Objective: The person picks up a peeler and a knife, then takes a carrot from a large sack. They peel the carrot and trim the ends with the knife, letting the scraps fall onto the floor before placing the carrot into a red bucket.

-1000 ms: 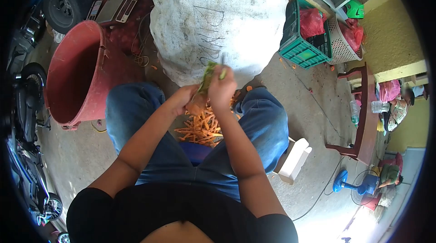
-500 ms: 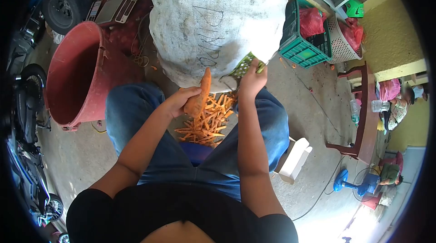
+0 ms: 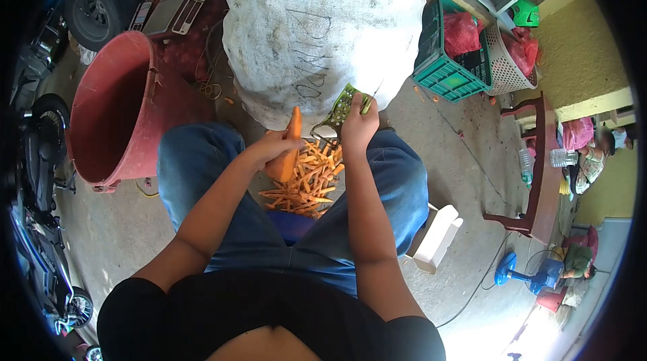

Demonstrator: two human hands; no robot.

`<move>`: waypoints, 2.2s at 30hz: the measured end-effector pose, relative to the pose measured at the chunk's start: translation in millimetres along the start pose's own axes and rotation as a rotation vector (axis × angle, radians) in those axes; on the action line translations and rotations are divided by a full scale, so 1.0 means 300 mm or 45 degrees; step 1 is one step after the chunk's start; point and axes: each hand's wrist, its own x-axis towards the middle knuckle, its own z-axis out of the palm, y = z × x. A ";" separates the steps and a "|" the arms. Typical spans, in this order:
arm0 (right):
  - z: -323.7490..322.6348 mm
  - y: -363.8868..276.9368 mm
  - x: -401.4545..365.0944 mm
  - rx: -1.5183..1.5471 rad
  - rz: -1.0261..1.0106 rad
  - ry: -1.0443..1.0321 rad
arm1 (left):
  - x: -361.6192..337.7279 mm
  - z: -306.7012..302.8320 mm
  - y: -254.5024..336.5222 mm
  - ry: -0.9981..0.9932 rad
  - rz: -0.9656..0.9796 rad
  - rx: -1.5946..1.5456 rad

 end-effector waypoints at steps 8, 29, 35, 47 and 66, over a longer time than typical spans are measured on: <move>0.043 0.088 0.015 0.709 0.391 0.066 | 0.005 -0.026 -0.016 -0.495 0.200 -0.784; 0.098 -0.031 -0.163 0.050 0.087 -0.306 | 0.073 -0.021 -0.048 -0.289 -0.034 -1.037; 0.070 0.003 -0.021 -0.151 0.008 0.030 | 0.011 0.051 -0.042 -0.284 -0.081 -0.867; -0.041 0.033 0.151 -0.101 0.026 0.527 | -0.016 0.014 -0.032 -0.275 -0.190 -0.602; 0.073 -0.056 -0.046 -0.282 -0.148 -0.030 | 0.009 0.039 -0.052 -0.109 0.083 -0.722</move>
